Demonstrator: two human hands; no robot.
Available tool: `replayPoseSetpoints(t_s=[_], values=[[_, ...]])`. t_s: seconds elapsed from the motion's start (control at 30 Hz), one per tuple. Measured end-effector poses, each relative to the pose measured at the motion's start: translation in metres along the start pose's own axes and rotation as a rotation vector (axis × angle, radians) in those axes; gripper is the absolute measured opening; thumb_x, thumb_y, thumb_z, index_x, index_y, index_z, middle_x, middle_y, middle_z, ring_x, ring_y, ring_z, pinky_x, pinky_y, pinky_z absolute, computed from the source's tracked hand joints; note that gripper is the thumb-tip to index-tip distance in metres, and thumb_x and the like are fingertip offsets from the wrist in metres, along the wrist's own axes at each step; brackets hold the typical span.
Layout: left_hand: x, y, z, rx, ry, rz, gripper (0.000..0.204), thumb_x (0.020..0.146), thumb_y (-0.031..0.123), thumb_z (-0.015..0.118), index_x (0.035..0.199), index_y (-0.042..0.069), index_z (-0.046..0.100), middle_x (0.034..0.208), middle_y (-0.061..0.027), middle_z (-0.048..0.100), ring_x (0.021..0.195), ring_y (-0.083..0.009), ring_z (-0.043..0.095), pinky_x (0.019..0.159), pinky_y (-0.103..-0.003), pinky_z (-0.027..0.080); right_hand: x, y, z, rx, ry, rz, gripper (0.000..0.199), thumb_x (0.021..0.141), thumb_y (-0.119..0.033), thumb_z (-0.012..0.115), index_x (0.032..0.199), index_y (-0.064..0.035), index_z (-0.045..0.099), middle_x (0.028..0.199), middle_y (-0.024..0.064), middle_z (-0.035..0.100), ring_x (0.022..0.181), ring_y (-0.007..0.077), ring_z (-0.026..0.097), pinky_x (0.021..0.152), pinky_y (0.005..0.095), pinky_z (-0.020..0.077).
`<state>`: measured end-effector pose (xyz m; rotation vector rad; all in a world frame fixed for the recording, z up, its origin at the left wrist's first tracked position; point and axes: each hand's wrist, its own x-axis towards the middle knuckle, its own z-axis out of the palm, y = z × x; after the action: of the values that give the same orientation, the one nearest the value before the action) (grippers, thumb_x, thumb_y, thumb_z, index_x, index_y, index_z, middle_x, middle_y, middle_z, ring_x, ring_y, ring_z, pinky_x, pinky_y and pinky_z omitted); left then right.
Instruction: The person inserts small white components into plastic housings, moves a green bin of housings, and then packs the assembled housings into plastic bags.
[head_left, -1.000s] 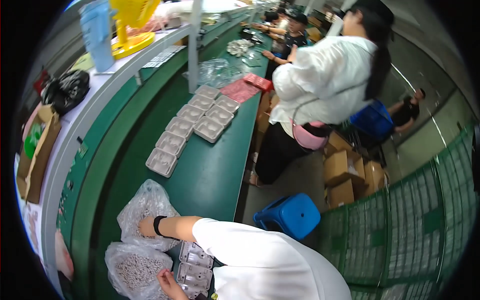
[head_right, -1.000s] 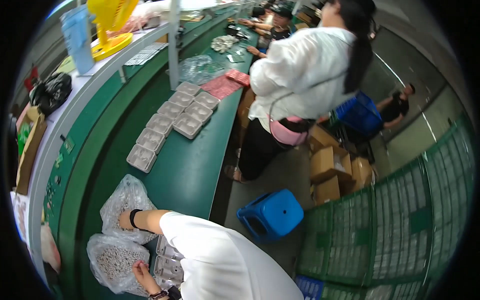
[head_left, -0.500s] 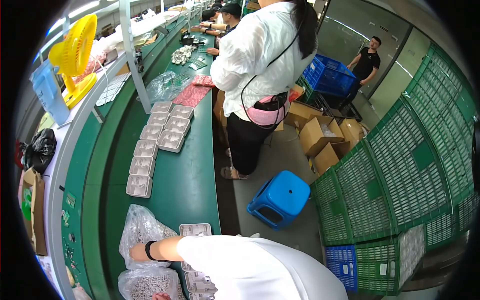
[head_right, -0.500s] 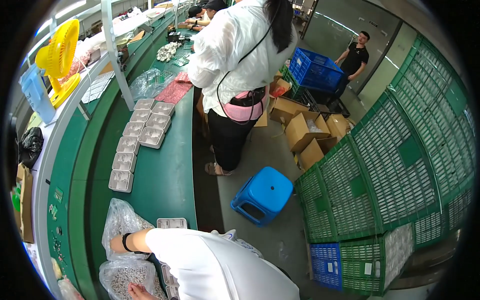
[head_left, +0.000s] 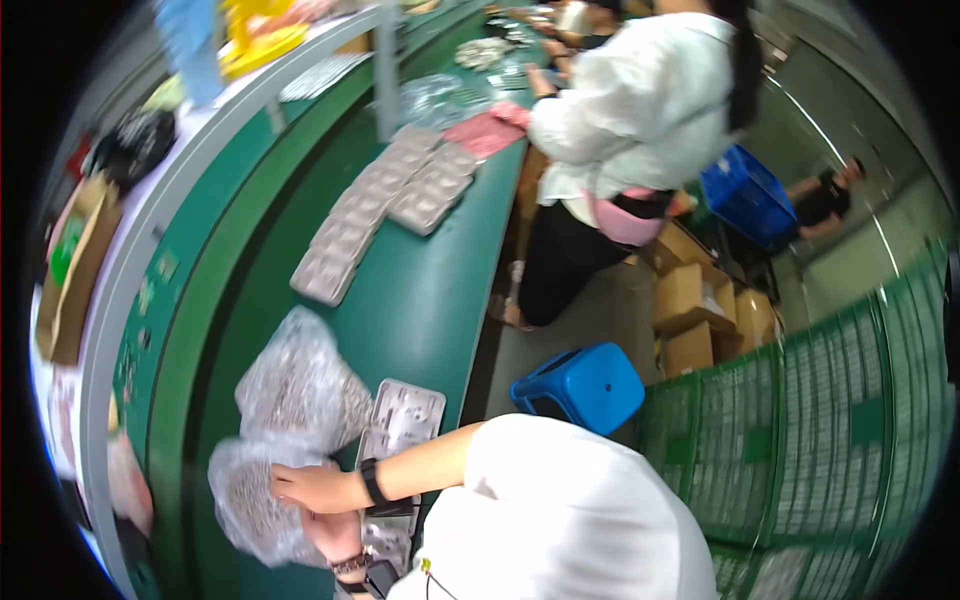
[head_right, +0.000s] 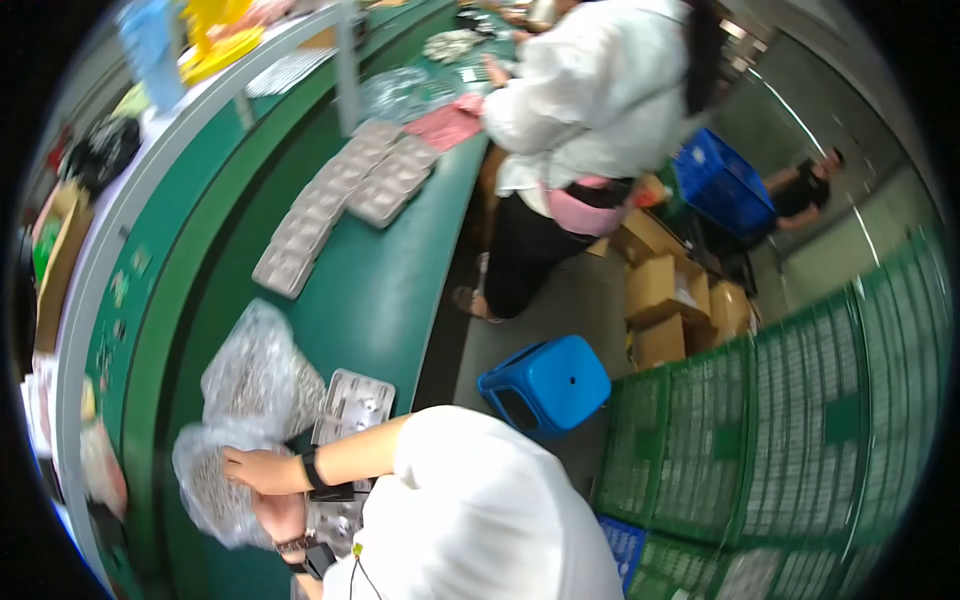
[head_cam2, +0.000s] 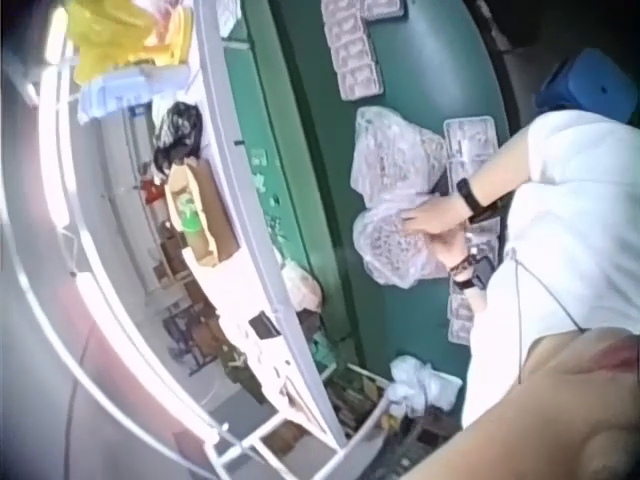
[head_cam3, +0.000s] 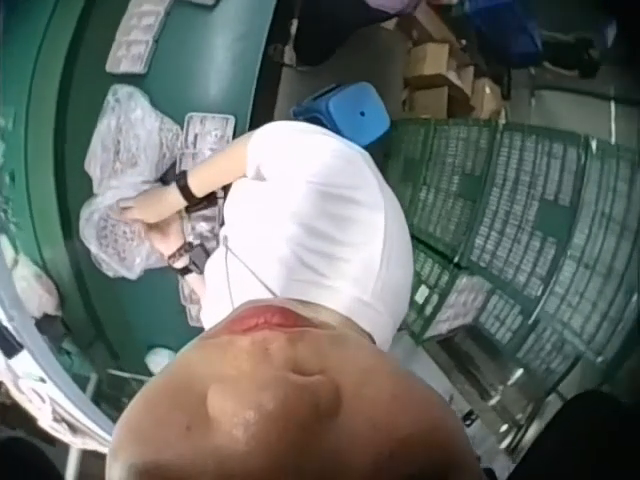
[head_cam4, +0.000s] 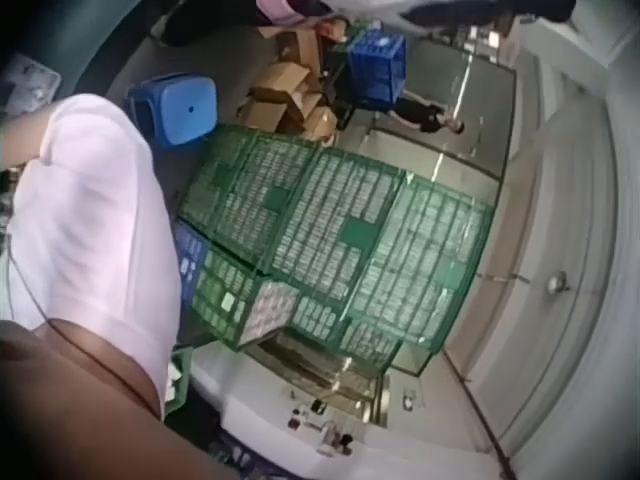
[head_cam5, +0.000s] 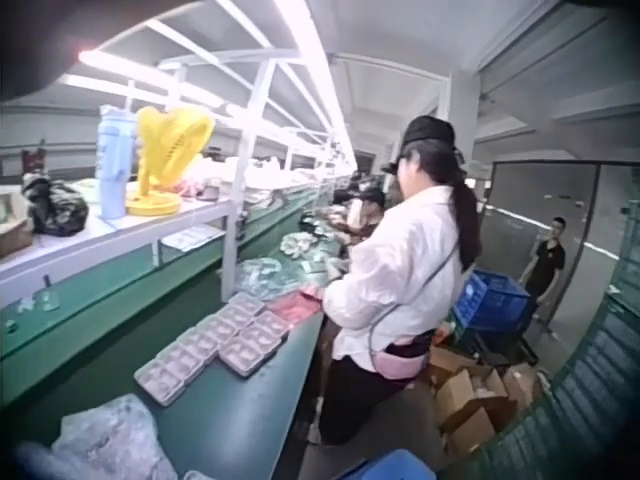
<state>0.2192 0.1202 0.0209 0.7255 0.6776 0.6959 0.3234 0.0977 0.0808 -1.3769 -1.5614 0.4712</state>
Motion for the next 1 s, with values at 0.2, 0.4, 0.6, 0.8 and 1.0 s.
replayPoseSetpoints(t_s=[0.2,0.4,0.6,0.8,1.0], values=[[-0.038,-0.012,0.027,-0.556,-0.161,0.07,0.025,0.085,0.025,0.037,0.101,0.007,0.047,0.103,-0.0053,0.051,0.104,-0.0162,0.044,0.09,-0.032,0.033,-0.049,0.0,0.033,-0.264,0.144,-0.357,0.014,0.066,-0.014,0.046,0.076,-0.006,0.054,0.085,0.0078,0.05,0.077,0.0221,0.05,0.07,0.0325,0.039],[-0.066,-0.018,0.016,-0.692,0.031,-0.134,0.033,0.08,0.03,0.046,0.101,0.005,0.049,0.1,-0.0083,0.055,0.094,-0.0198,0.051,0.084,-0.035,0.04,-0.068,-0.008,0.024,-0.238,0.17,-0.43,0.012,0.064,-0.013,0.054,0.075,-0.0082,0.053,0.075,0.0037,0.054,0.072,0.0216,0.052,0.067,0.034,0.0403],[-0.077,-0.02,0.017,-0.727,0.167,-0.237,0.02,0.086,0.025,0.04,0.085,0.007,0.051,0.073,0.0007,0.051,0.064,-0.0111,0.049,0.061,-0.024,0.041,-0.086,-0.021,0.01,-0.197,0.099,-0.285,0.014,0.072,-0.009,0.054,0.086,-0.0067,0.055,0.078,0.0071,0.056,0.071,0.0234,0.053,0.064,0.0348,0.0409],[-0.09,-0.033,-0.008,-0.175,-0.231,-0.273,0.023,0.088,0.026,0.04,0.074,0.008,0.046,0.059,0.0046,0.037,0.051,-0.0081,0.035,0.048,-0.02,0.032,-0.104,-0.011,-0.034,-0.038,-0.328,-0.052,0.015,0.07,0.003,0.054,0.084,-0.0009,0.054,0.073,0.0092,0.055,0.068,0.0243,0.052,0.059,0.0297,0.0419],[-0.084,-0.049,0.006,0.517,-0.277,-0.106,0.028,0.089,0.029,0.039,0.076,0.006,0.047,0.059,0.0018,0.038,0.054,-0.0078,0.037,0.05,-0.023,0.034,-0.125,0.015,-0.047,0.153,-0.366,0.372,0.013,0.069,0.002,0.057,0.081,-0.0017,0.055,0.071,0.0091,0.055,0.065,0.0239,0.053,0.058,0.0297,0.042]])
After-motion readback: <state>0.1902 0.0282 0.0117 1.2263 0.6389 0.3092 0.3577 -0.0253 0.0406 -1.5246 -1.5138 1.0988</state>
